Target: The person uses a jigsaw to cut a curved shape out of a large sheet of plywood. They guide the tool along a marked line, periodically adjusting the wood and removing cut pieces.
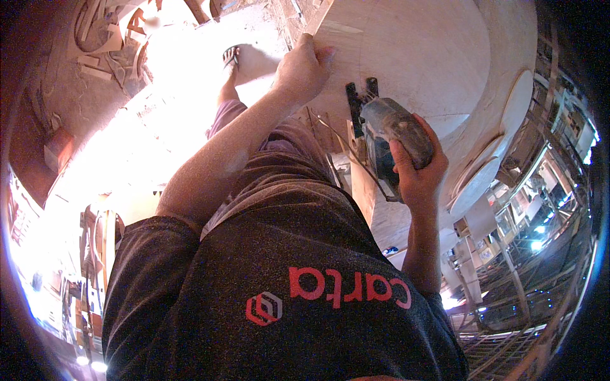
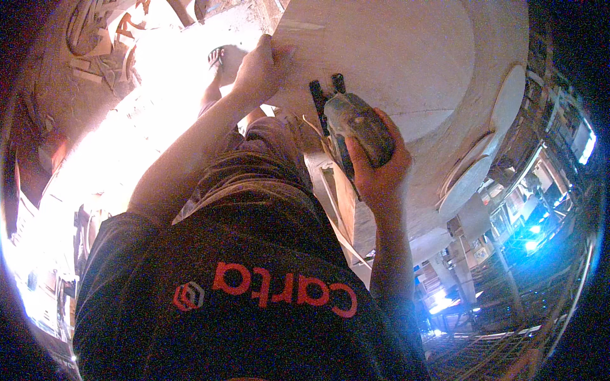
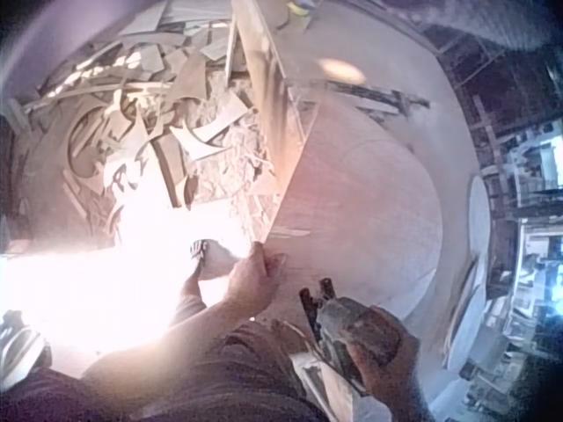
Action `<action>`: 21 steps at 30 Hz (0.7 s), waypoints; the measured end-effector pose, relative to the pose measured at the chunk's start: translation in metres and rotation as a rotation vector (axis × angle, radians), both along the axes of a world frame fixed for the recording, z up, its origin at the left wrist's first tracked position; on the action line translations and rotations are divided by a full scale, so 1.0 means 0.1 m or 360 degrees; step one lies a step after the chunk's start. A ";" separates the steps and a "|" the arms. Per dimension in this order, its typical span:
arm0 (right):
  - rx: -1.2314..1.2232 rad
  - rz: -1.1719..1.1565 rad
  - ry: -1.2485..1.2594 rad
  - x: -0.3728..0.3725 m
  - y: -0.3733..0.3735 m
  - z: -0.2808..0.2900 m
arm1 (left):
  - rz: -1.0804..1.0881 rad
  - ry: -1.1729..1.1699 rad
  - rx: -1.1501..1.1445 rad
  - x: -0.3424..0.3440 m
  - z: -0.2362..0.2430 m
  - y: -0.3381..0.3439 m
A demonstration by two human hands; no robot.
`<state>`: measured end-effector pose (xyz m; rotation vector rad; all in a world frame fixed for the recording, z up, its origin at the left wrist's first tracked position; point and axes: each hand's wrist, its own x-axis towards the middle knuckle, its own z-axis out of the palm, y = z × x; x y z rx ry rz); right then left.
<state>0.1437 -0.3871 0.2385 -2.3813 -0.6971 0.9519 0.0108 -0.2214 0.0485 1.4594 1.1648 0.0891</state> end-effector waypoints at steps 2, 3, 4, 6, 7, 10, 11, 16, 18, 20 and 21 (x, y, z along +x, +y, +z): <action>0.0023 -0.0016 0.0028 0.01 0.01 -0.01 | -0.0001 -0.0001 0.0004 0.00 -0.01 0.00; 0.0034 -0.0016 0.0037 0.01 0.01 -0.01 | -0.0002 0.0002 0.0008 -0.01 -0.02 -0.01; 0.0043 -0.0017 0.0041 0.02 0.02 -0.01 | -0.0005 0.0001 0.0008 0.00 0.00 0.00; 0.0045 -0.0004 0.0035 0.02 0.03 0.00 | -0.0028 0.0064 0.0017 0.02 0.05 0.01; 0.0046 0.0004 0.0035 0.02 0.04 0.00 | -0.0038 0.0098 0.0024 0.02 0.08 0.02; 0.0037 0.0028 0.0049 0.04 0.08 0.02 | -0.0040 0.0103 0.0019 0.02 0.08 0.03; 0.0040 0.0028 0.0058 0.04 0.10 0.02 | -0.0033 0.0085 0.0020 0.02 0.07 0.03; 0.0015 0.0053 0.0057 0.05 0.12 0.03 | -0.0067 0.0110 0.0006 0.02 0.09 0.04; 0.0025 0.0064 0.0053 0.06 0.12 0.02 | -0.0064 0.0122 -0.0015 0.03 0.14 0.05; 0.0030 0.0064 0.0065 0.06 0.13 0.03 | -0.0053 0.0110 0.0002 0.02 0.13 0.04; 0.0037 0.0093 0.0050 0.07 0.13 0.03 | -0.0046 0.0088 0.0029 0.02 0.08 0.02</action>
